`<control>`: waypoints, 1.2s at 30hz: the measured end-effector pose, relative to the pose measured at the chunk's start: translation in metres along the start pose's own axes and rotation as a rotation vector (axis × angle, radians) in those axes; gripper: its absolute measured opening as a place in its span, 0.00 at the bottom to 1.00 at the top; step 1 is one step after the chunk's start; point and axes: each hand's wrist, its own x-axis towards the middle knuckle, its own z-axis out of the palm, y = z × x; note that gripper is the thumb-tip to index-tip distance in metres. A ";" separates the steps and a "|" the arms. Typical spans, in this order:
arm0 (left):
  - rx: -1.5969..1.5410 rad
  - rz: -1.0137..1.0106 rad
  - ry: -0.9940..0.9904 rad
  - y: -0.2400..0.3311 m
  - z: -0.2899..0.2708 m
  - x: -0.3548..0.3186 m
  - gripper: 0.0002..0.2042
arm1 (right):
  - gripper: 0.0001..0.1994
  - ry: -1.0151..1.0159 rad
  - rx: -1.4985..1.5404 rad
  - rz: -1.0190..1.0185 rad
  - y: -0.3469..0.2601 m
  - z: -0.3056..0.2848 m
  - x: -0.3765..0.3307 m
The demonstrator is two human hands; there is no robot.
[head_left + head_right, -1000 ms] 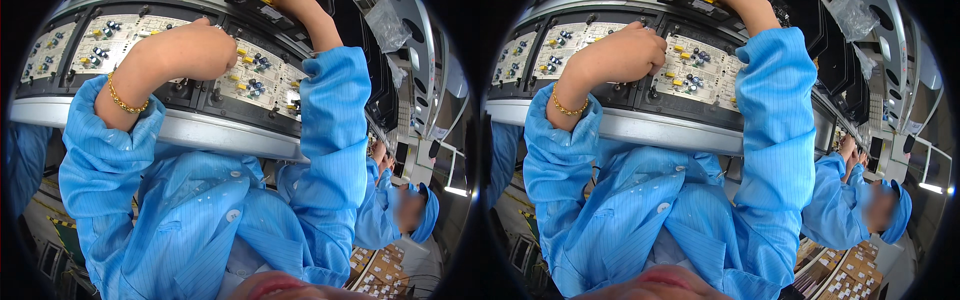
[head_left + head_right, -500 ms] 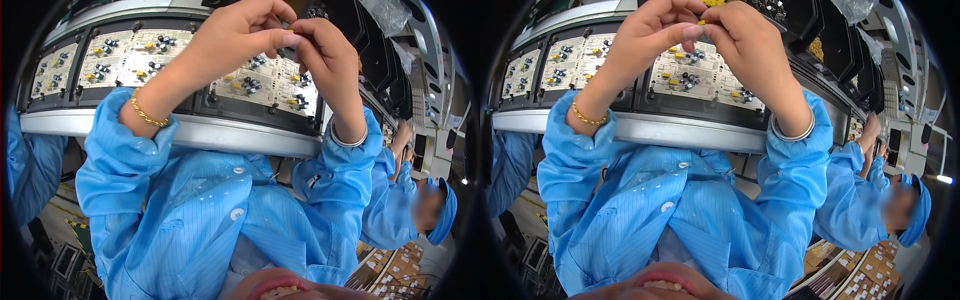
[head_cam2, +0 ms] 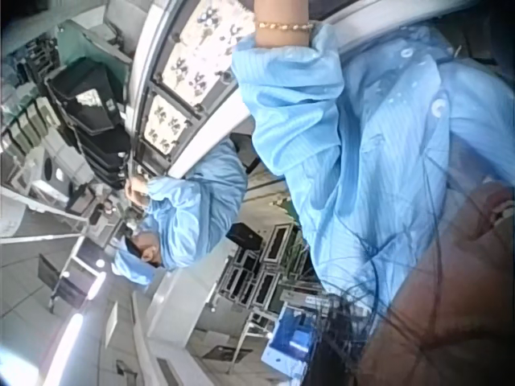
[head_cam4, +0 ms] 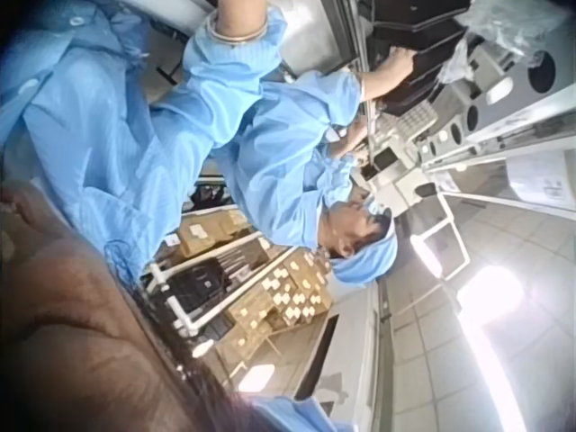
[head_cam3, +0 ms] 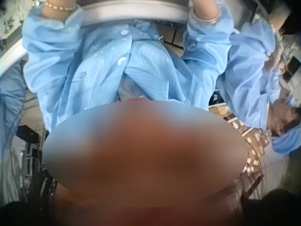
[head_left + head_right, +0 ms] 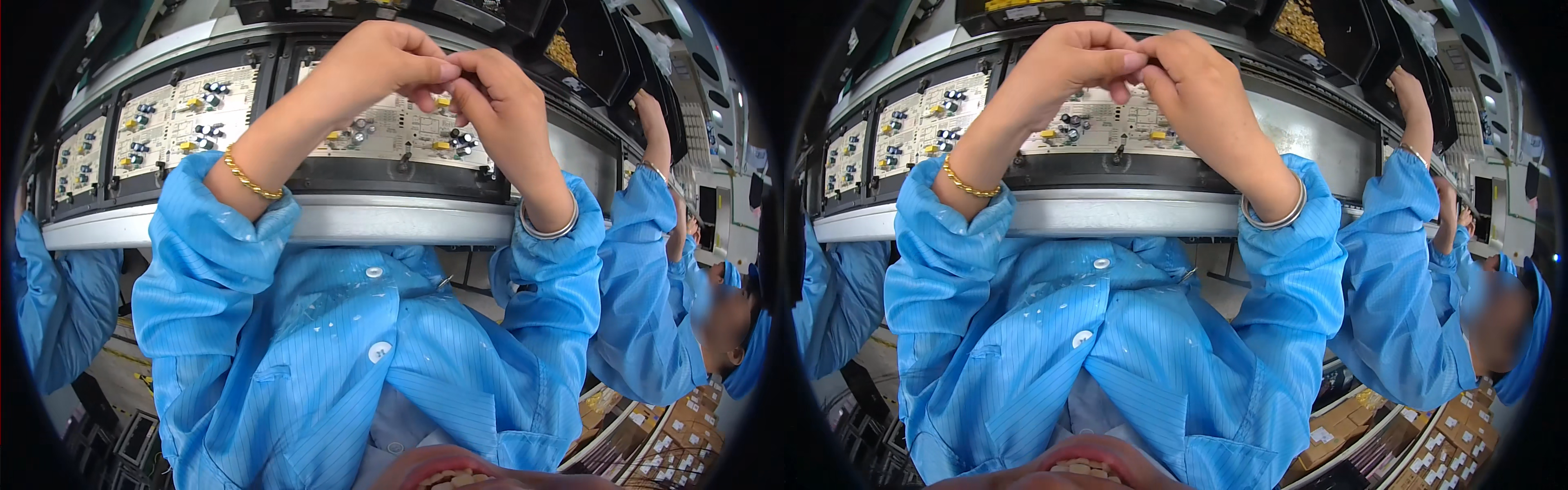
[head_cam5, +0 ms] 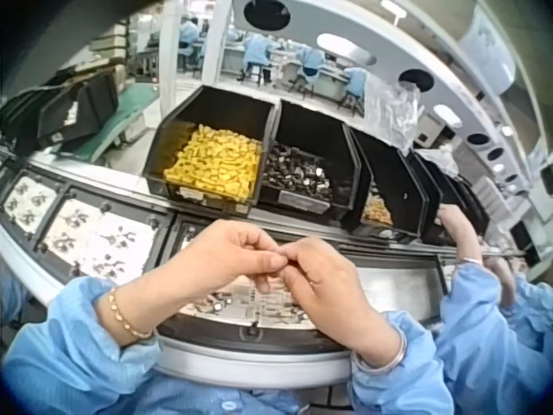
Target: Manually inserting electronic components into printed circuit boards on an assembly line.
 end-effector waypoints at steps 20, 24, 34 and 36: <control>0.004 -0.204 0.061 -0.008 -0.035 -0.016 0.08 | 0.07 -0.215 -0.100 -0.031 0.061 0.027 0.018; 0.083 -0.143 0.124 -0.004 -0.033 -0.022 0.08 | 0.06 -0.060 -0.014 -0.377 0.072 0.034 0.017; 0.246 -0.026 0.128 -0.005 -0.035 -0.025 0.09 | 0.04 -0.223 -0.184 -0.092 0.034 0.019 0.020; 0.263 -0.054 0.141 -0.001 -0.035 -0.027 0.09 | 0.04 -0.210 -0.200 -0.139 0.034 0.020 0.021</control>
